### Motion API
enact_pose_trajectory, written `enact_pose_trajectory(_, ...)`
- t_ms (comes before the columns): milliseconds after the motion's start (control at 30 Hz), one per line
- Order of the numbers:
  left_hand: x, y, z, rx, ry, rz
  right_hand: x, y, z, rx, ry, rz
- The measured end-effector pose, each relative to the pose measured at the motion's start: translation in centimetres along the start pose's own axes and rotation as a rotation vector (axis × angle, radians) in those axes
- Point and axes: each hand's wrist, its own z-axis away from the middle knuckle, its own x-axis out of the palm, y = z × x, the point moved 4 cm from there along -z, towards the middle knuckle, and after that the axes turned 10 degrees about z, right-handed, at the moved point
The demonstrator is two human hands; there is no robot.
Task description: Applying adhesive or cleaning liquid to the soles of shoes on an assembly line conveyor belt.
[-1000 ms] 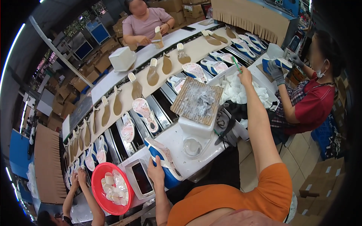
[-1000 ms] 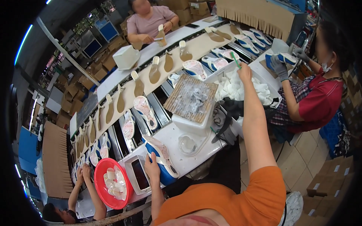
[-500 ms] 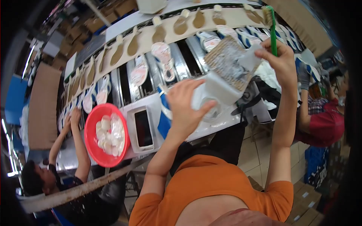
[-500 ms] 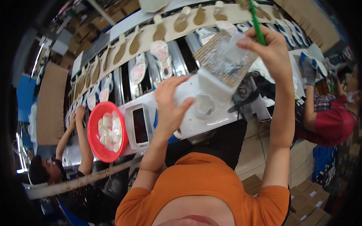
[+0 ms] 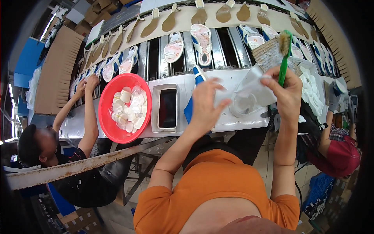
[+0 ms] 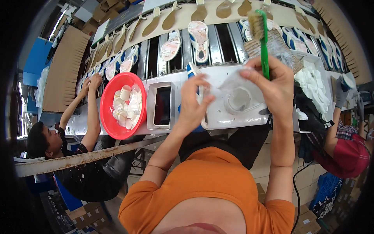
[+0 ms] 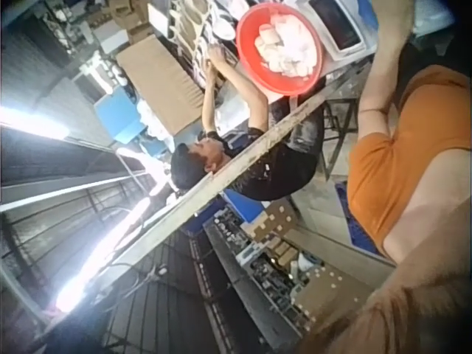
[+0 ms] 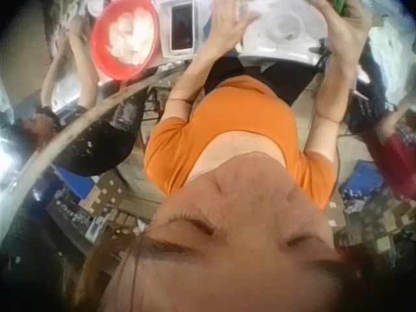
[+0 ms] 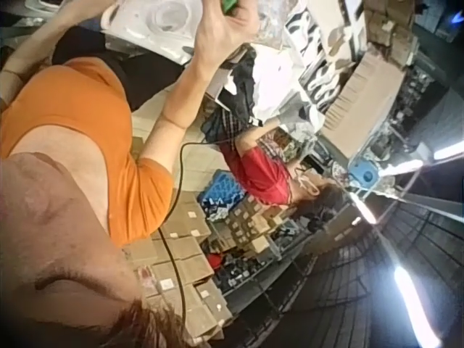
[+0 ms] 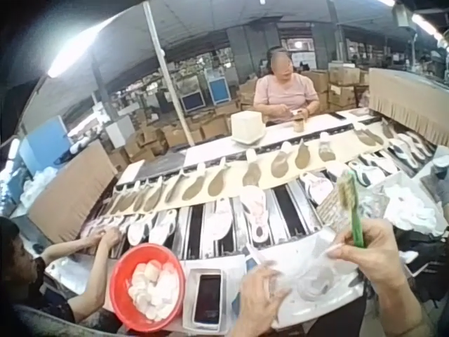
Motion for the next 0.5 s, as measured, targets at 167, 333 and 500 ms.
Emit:
enact_pose_trajectory(167, -2.0, -9.6, 5.0, -0.88, 0.012, -0.271, 1.8, 0.2, 3.8, 0.121, -0.22, -0.058)
enact_pose_trajectory(333, -1.9, -11.6, 6.1, -0.881, 0.037, -0.217, 4.4, 1.3, 6.9, 0.26, -0.375, -0.174)
enact_pose_trajectory(500, 0.8, -9.8, 6.4, -0.695, 0.334, 0.801, 6.5, 3.4, 6.8, 0.24, -0.281, -0.019)
